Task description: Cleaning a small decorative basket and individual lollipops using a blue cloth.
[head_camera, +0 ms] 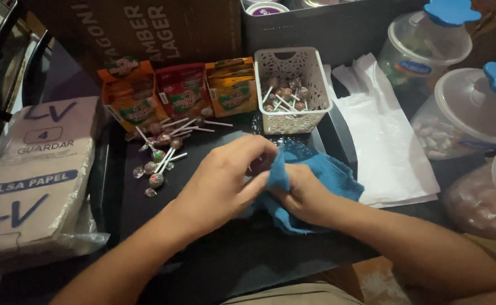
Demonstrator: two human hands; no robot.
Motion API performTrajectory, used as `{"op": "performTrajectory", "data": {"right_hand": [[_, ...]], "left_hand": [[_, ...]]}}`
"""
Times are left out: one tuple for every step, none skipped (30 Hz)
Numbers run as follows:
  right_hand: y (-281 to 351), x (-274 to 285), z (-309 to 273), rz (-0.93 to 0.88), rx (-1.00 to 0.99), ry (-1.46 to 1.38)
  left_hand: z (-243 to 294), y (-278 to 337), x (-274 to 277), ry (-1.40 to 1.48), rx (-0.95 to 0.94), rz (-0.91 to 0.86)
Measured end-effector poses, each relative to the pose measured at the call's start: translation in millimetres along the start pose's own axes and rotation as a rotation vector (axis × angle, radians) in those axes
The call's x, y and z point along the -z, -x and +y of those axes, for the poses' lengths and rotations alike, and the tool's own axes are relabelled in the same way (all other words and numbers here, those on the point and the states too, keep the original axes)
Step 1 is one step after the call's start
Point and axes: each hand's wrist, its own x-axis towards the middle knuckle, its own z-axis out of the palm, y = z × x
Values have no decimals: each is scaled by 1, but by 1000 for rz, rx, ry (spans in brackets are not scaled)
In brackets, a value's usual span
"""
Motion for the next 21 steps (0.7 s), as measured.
{"op": "performTrajectory", "data": {"right_hand": [[3,-2,8,-6,-14,-31],[7,-4,16,-12,-29,-64],[6,-5,16,-13,-28,-66],[6,-6,16,2,-40,-72],[7,-6,16,17,-53,-79],[8,-5,15,13,-51,-78],[9,-3,14,-4,-81,0],[11,-2,13,-18,-112,76],[9,0,14,-19,-111,76],[9,1,14,-44,-107,86],[9,1,15,-69,-103,97],[9,0,13,-66,-111,92],[8,-2,10,-115,-103,53],[3,-1,8,-170,-83,22],[1,-1,3,-173,-79,24],[-1,0,-2,-181,-73,19],[-3,1,-6,-189,-68,15],[-2,0,-5,-189,-70,20],[-2,1,-3,-185,-69,47],[0,1,-1,-182,-72,72],[-1,0,-3,-183,-78,75]], "left_hand": [[1,0,3,27,24,-24],[2,1,5,56,49,-49],[2,1,7,54,51,-48],[3,2,9,57,54,-37],[3,2,10,60,58,-26],[4,2,19,60,59,-22],[5,1,27,48,118,12],[7,-1,36,37,178,41],[6,-3,46,36,178,41],[4,-4,56,-7,166,139],[3,-5,65,-50,152,237],[-5,-12,61,-48,156,228],[-13,-19,57,-154,-2,334],[-20,-26,54,-264,-170,447],[-29,-41,41,-266,-170,451],[-38,-57,28,-361,-305,432],[-48,-74,15,-455,-439,409],[-55,-86,4,-452,-441,412],[-63,-98,-8,-453,-431,307],[-71,-110,-21,-451,-419,200],[-81,-115,-33,-444,-419,202]]}}
